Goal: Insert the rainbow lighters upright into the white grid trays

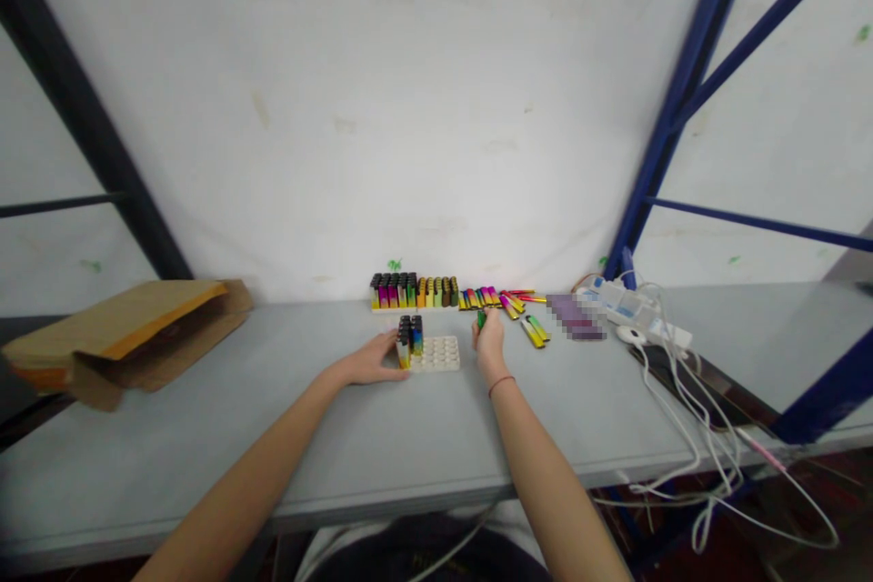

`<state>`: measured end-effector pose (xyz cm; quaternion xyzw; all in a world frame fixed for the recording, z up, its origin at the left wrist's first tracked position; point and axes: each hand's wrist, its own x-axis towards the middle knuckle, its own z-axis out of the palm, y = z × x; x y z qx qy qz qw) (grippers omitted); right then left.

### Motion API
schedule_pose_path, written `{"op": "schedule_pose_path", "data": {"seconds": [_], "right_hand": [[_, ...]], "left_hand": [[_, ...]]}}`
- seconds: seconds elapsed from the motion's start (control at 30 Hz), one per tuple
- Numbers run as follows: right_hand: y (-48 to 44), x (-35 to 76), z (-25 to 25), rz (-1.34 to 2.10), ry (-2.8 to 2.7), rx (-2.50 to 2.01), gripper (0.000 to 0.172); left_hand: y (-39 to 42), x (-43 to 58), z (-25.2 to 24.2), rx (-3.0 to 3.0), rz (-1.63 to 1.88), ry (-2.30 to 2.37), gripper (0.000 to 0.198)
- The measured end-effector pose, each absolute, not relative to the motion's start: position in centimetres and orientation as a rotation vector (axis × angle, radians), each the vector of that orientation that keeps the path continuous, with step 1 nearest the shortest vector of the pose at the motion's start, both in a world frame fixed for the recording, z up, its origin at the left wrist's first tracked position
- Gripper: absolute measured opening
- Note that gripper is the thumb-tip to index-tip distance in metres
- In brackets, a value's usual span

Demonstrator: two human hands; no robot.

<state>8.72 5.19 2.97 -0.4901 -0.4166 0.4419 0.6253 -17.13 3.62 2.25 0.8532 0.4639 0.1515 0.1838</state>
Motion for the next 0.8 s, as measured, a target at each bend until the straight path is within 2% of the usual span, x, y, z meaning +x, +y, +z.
{"op": "schedule_pose_path", "data": {"seconds": [0.1,0.3,0.53,0.8], "right_hand": [[4.7,8.1,3.7,1.057,-0.926,-1.152,0.047],[3.8,7.4,3.8,1.036,-1.337,-0.958,0.036],[3.5,6.6,3.1,0.899,-1.642,-0.816,0.037],[2.8,5.5,1.9,0.794,-1.866,-0.857,0.020]], "left_hand": [[3.7,-17.0,2.3,2.401,0.466,1.294,0.088],[3.7,-16.8,2.3,2.387,0.596,1.225,0.079],[3.8,-16.9,2.0,2.370,0.613,1.247,0.078],[3.7,-16.8,1.9,2.391,0.567,1.277,0.077]]}}
